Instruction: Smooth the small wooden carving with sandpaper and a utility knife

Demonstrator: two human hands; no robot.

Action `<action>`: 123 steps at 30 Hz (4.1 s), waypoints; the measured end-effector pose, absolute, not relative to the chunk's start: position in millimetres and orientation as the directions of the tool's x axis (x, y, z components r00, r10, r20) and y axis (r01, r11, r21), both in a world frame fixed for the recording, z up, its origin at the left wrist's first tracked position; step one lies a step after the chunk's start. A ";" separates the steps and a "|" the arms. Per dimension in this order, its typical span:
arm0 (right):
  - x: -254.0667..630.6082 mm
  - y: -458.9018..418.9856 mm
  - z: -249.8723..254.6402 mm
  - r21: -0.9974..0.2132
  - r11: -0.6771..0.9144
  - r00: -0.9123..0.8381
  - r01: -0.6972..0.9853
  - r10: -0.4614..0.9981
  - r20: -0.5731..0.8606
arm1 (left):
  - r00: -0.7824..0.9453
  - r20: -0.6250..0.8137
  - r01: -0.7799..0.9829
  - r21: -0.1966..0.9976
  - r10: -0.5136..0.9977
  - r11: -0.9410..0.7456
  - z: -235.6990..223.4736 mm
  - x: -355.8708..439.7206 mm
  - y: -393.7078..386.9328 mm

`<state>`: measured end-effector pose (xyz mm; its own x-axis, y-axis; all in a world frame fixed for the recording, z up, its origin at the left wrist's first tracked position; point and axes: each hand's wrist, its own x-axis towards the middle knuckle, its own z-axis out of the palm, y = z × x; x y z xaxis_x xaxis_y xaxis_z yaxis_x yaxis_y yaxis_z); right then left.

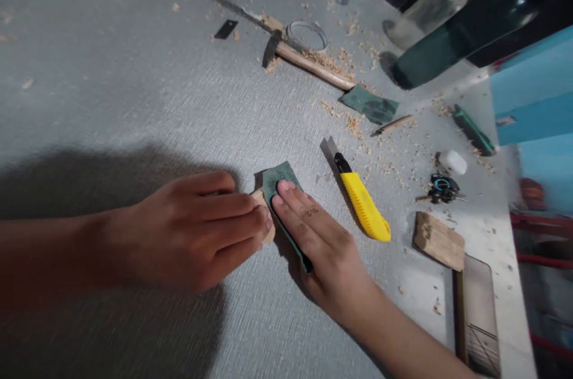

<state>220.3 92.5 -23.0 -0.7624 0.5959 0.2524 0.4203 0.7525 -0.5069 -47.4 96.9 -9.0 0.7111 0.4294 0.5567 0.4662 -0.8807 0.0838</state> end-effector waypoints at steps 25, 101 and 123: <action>227.9 90.5 -21.7 -0.538 0.762 -0.766 0.362 0.572 0.295 | 0.717 0.542 0.484 0.065 0.438 -0.873 -12.0 -48.8 98.0; 223.6 88.1 -14.3 -0.339 0.885 -0.818 0.320 0.439 0.373 | 0.676 0.571 0.450 0.181 0.466 -0.874 -8.6 -47.5 103.5; 215.1 87.7 -14.5 -0.337 0.883 -0.755 0.327 0.458 0.469 | 0.689 0.496 0.580 0.060 0.529 -0.812 -20.4 -53.0 102.1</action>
